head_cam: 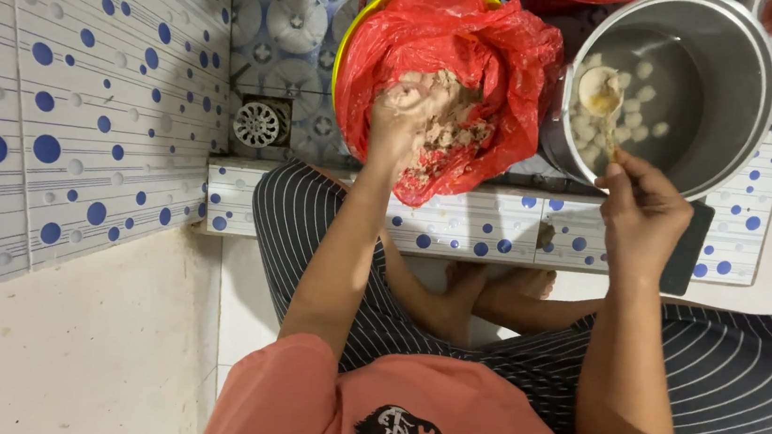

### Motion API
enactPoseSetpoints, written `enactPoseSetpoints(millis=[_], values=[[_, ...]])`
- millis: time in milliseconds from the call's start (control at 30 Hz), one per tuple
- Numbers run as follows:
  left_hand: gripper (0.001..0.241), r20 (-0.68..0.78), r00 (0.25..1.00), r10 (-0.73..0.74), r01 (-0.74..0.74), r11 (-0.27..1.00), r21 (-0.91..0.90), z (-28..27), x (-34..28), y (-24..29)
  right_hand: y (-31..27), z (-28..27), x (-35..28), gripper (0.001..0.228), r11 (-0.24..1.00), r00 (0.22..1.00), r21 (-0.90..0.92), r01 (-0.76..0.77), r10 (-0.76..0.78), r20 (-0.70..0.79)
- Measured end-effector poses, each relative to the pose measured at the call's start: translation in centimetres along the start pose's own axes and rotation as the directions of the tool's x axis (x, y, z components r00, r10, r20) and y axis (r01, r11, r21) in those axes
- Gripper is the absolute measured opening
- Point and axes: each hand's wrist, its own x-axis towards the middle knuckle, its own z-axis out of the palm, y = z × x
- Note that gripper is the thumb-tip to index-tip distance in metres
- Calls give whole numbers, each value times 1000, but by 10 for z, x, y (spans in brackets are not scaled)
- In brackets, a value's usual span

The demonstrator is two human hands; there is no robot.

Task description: Forming dough balls by hand and spoon and dropping them into a pot of water

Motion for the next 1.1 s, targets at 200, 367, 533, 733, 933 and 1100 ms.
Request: enactPoseSetpoints(millis=[200,367,533,733,933,1100], values=[[32,127,901,414,-419,908,14,0,7,-23,-56,-37,26,13,999,983,-27,19,-14,185],[25,155,934,321,-341,932,125,-6,47,-65,-48,-64,69,15,999,973,24,44,-48,225],[111,53,984,-168,164,984,67,33,-33,38,-34,-48,71,9,976,970,169,-138,99,221],[26,35,994,-108,101,982,162,44,-55,37,-26,-17,67,12,907,921,281,-314,218,324],[19,22,997,-76,58,888,456,50,-60,21,-18,-9,73,13,946,937,233,-226,146,317],[40,234,922,308,-292,951,-100,38,-21,-44,-9,-8,79,17,951,961,297,-86,1,275]])
